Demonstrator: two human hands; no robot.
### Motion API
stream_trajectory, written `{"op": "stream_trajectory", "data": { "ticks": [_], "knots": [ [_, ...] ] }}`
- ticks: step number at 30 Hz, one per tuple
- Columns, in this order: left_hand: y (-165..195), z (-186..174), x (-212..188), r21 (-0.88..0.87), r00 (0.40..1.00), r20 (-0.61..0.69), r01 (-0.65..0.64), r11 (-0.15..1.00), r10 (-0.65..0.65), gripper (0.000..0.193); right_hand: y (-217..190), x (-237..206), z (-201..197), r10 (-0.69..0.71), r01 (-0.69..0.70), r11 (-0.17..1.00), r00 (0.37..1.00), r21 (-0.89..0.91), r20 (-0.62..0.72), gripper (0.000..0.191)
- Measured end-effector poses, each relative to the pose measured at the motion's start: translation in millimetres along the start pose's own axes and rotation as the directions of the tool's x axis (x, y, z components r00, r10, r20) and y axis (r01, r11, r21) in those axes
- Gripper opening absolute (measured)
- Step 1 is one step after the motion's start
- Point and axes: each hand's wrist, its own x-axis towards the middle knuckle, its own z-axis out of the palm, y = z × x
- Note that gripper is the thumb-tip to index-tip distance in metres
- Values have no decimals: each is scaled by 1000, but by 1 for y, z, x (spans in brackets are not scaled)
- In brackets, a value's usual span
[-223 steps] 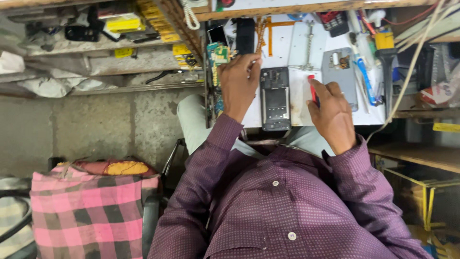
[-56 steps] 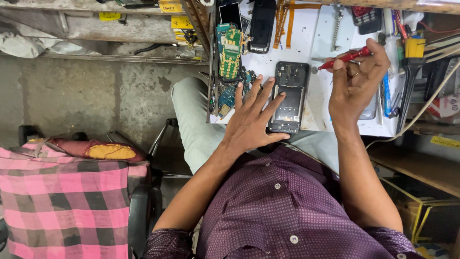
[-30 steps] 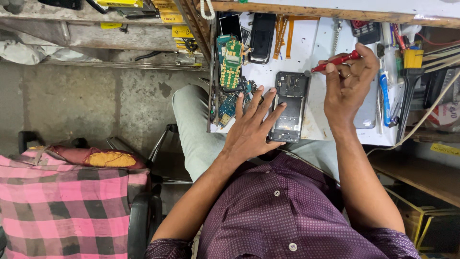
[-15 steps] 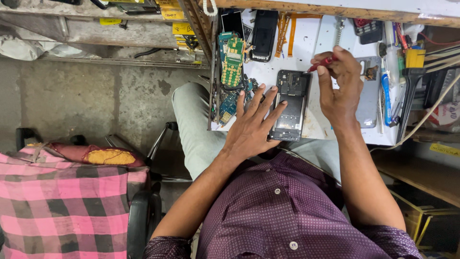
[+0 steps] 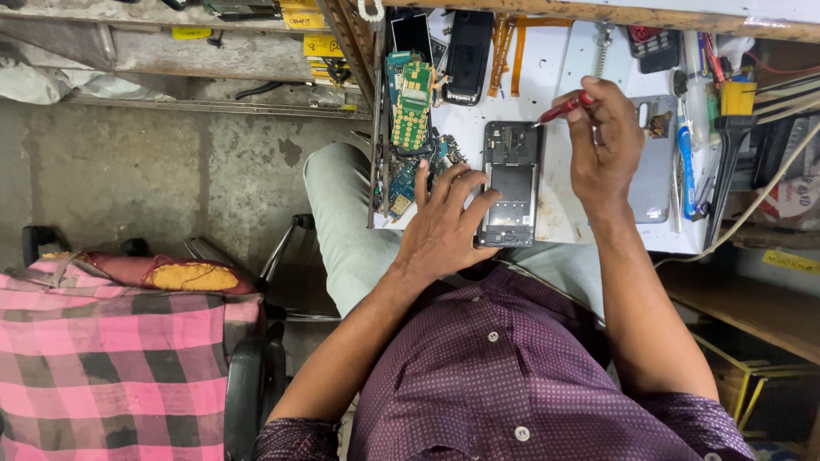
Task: The person sits at a repair workbench, presses the power and keypad buttons on a smartphone, removes its back cover and battery, and uses a red screwdriver to unscrew screws from the phone's rear housing. Other phones and disassembled circuit boards lie on the bench around the work area.
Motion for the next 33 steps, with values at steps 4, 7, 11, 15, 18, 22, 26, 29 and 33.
{"op": "stream_trajectory", "data": {
  "ticks": [4,7,11,15,18,22,26,29,33],
  "knots": [
    [-1,-1,-2,12,999,-36,-16,1000,17,70,-8,2,1,-93,94,990,996,-103,13,28],
    [0,-2,-1,9,999,-34,-25,1000,25,71,-1,1,10,-138,138,990,990,-28,-8,43],
    [0,-4,0,7,999,-27,-21,1000,22,71,15,-2,18,-75,79,995,995,56,-71,40],
    [-1,-3,-1,7,999,-39,-34,999,34,70,22,-4,13,-73,77,996,995,53,-73,41],
    [-2,-2,0,5,999,-30,-32,999,32,71,19,-1,11,-92,94,993,995,74,-36,42],
    [-1,-1,0,2,999,-37,-35,999,35,69,11,6,14,-88,85,992,996,93,29,40],
    [-1,-3,0,0,999,-42,-30,1000,30,70,5,7,15,-51,49,998,998,50,44,39],
    [0,-4,-1,-6,998,-49,-31,999,31,68,6,7,15,-113,113,994,993,10,26,41],
    [0,-5,0,-5,998,-54,-40,999,40,69,4,7,18,-39,39,999,999,10,-27,40]
  ]
}}
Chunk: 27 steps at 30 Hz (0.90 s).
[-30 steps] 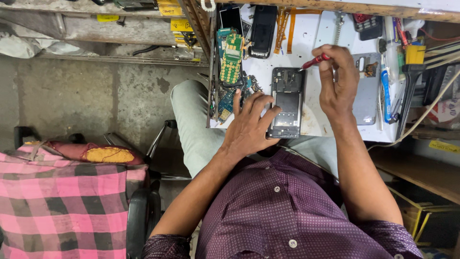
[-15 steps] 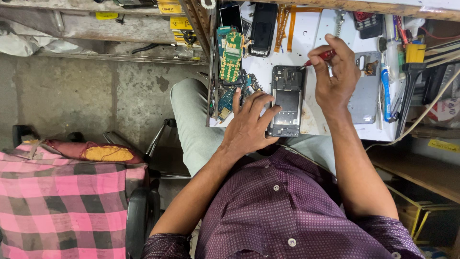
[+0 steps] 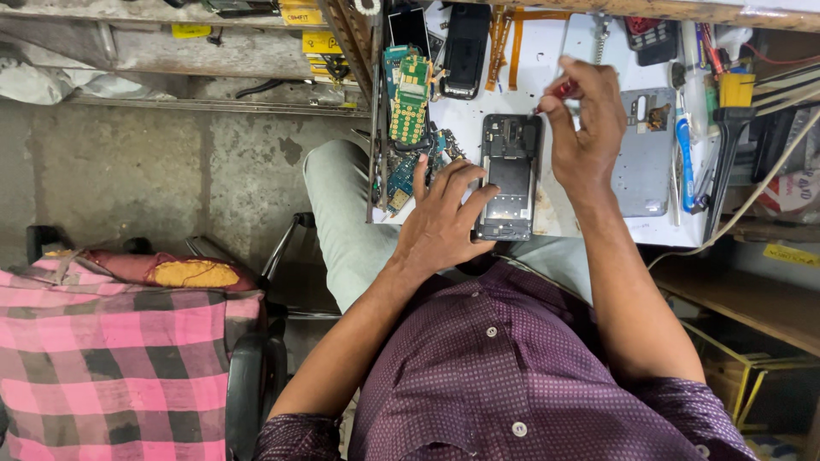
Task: The person sits at a repair workbench, presses the power and keypad buttons on a smartphone, removes its back cover and battery, and uses a red screwdriver to unscrew screws from the phone's rear housing. Other phones and disassembled circuit boards lie on the bench around the work area.
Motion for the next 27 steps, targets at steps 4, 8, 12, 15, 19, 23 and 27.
{"op": "stream_trajectory", "data": {
  "ticks": [4,8,12,15,19,23,27],
  "knots": [
    [0,-1,0,12,1000,7,-1,1000,1,70,-9,2,-1,-21,19,998,999,55,33,44],
    [0,-1,0,5,1000,4,-5,1000,5,71,-15,5,-3,-67,66,985,998,-158,-5,43],
    [-1,-1,1,16,1000,4,-13,1000,12,72,-13,3,-4,-77,80,990,996,-112,36,52],
    [-1,-1,0,19,1000,9,-8,1000,8,73,-10,-1,-4,-34,35,999,998,-20,50,52],
    [0,0,-1,4,1000,10,-8,1000,8,73,-9,-4,-6,-111,128,969,990,-212,92,61],
    [-1,0,0,26,1000,-3,-3,1000,3,70,-6,-6,-6,-24,26,999,997,-27,79,60],
    [-1,-1,0,12,1000,-1,-14,1000,14,71,-2,-10,-8,-17,17,1000,997,-2,76,64]
  ]
}}
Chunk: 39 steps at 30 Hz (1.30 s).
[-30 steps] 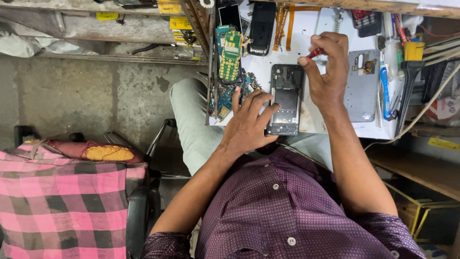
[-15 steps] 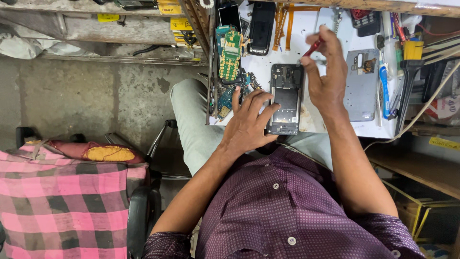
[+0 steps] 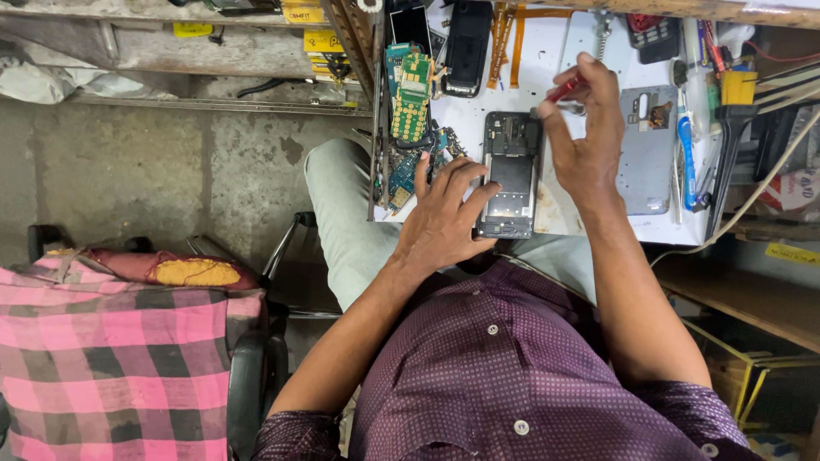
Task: The person sits at a repair workbench, presses the power and keypad buttons on a smartphone, removes its back cover and battery, and uses a red screwdriver to unscrew screws from the phone's rear housing. Other phones and disassembled circuit boards lie on the bench around the work area.
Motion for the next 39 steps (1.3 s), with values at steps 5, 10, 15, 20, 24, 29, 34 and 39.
{"op": "stream_trajectory", "data": {
  "ticks": [5,10,15,20,24,29,34,39],
  "knots": [
    [1,-1,0,2,1000,-7,-2,1000,2,70,4,-4,-2,3,-2,1000,1000,-24,27,63],
    [1,-1,0,3,1000,7,7,1000,-7,71,4,-5,-3,-13,17,996,999,-83,41,67],
    [1,-1,0,1,1000,18,11,1000,-11,72,4,-6,-3,1,0,999,1000,-50,28,67],
    [1,1,0,3,1000,21,16,1000,-16,72,6,-7,-3,24,-23,999,1000,-24,20,68],
    [1,1,-1,4,1000,26,11,1000,-11,73,6,-8,-3,32,-32,999,999,4,11,69],
    [1,0,0,18,1000,19,7,1000,-7,71,5,-9,-4,16,-15,999,1000,-28,19,68],
    [2,-1,1,24,1000,22,10,1000,-11,71,4,-9,-3,-7,9,996,1000,-91,20,73],
    [2,-1,0,22,1000,27,14,1000,-15,70,4,-8,-3,36,-36,997,999,-63,10,73]
  ]
}}
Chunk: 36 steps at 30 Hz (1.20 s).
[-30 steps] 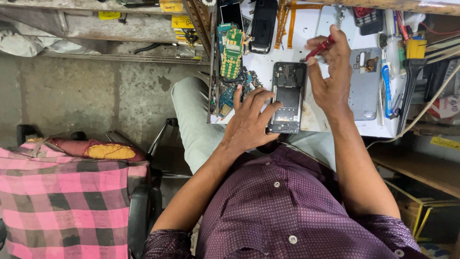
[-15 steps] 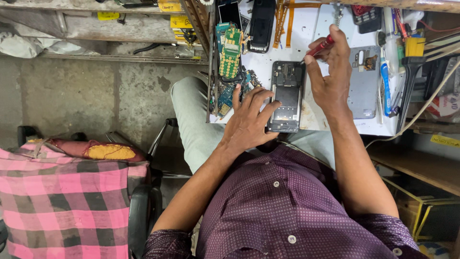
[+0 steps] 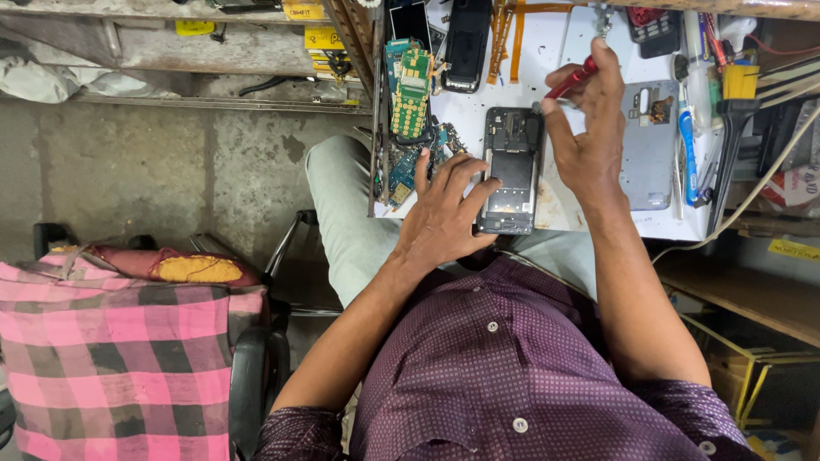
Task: The person sits at a repair workbench, presses the power and keypad buttons on a smartphone, removes its back cover and battery, and uses a red screwdriver to unscrew screws from the phone's rear housing. Other phones and disassembled circuit boards lie on the bench around the work area.
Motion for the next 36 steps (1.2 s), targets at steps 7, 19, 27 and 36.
{"op": "stream_trajectory", "data": {
  "ticks": [7,19,27,36],
  "knots": [
    [0,1,1,9,1000,-15,-7,1000,8,69,0,0,-2,-17,17,997,1000,-74,-3,75],
    [0,1,0,18,1000,-16,-9,1000,9,68,5,-1,-1,-23,23,1000,1000,-13,-9,70],
    [0,1,1,24,1000,-27,-14,1000,15,67,5,-1,-2,15,-14,998,1000,66,-11,69],
    [-1,2,0,24,999,-28,-18,1000,18,67,9,-2,-2,16,-16,999,1000,49,-3,76]
  ]
}}
